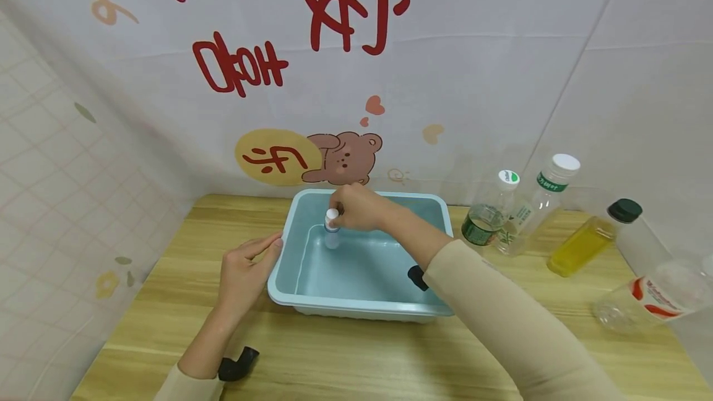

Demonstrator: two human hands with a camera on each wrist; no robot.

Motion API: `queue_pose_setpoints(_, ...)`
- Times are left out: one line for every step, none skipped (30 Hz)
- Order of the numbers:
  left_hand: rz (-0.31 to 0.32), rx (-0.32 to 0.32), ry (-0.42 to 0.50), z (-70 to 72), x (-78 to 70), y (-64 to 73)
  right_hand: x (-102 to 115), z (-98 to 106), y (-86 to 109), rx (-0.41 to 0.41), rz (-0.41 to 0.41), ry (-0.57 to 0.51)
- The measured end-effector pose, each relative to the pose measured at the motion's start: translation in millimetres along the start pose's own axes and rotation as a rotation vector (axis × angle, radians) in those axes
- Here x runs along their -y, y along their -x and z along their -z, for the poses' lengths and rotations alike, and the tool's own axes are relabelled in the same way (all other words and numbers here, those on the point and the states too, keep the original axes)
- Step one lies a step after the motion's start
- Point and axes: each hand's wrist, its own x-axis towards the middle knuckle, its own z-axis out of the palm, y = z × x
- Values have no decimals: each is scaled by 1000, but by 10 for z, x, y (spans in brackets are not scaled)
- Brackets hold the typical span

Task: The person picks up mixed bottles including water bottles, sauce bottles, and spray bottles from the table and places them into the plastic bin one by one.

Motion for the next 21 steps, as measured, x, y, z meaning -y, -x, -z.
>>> queue_pose_setpoints(-1,1,1,1,-1,0,-5,-4,-4,9,-2,-1)
queue_pose_setpoints(-1,1,1,2,-1,0,-10,-10,-9,19,-1,-1)
queue_pose_setpoints(-4,2,1,3,-1,1,-13,-14,-13,28,-2,0)
queue_pose_setpoints(-6,1,1,3,0,2,-14,-19,-19,39,-4,1)
queue_pose_setpoints(-10,0,1,3,2,2,-13,-23,-21,48,-7,0)
queue_pose_setpoints(-12,0,0,3,3,3,-13,-30,-26,57,-12,3)
queue_pose_setpoints(-13,1,0,3,5,3,-16,-40,-32,62,-16,9)
queue_pose_setpoints(-14,0,-1,4,6,3,-18,-49,-39,69,-19,13)
queue_pose_setpoints(-15,1,-1,4,8,3,-16,-58,-44,77,-27,19)
queue_pose_setpoints(-16,2,0,4,8,3,-15,-66,-49,85,-32,25)
queue_pose_setpoints(-16,3,2,4,8,2,-13,-74,-52,89,-33,33)
queue_pose_setpoints(-15,5,3,4,7,2,-13,-83,-56,92,-32,43)
queue_pose_setpoints(-18,6,4,3,7,1,-9,-87,-57,95,-29,49)
queue_pose_setpoints(-20,6,6,3,6,2,-5,-90,-58,98,-25,53)
queue_pose_setpoints(-20,7,6,1,5,1,2,-94,-60,96,-22,57)
queue_pose_setpoints(-20,6,7,1,4,1,8,-97,-62,93,-15,57)
queue_pose_setpoints(-20,5,6,0,2,0,14,-100,-64,92,-12,58)
queue_pose_setpoints(-19,4,5,-1,1,0,19,-105,-67,93,-11,56)
queue_pose_setpoints(-17,3,5,-1,1,0,23,-109,-71,93,-11,55)
queue_pose_setpoints(-16,2,5,-1,0,0,26,-113,-73,93,-14,53)
queue_pose_setpoints(-15,2,4,-2,1,0,29,-117,-75,93,-21,50)
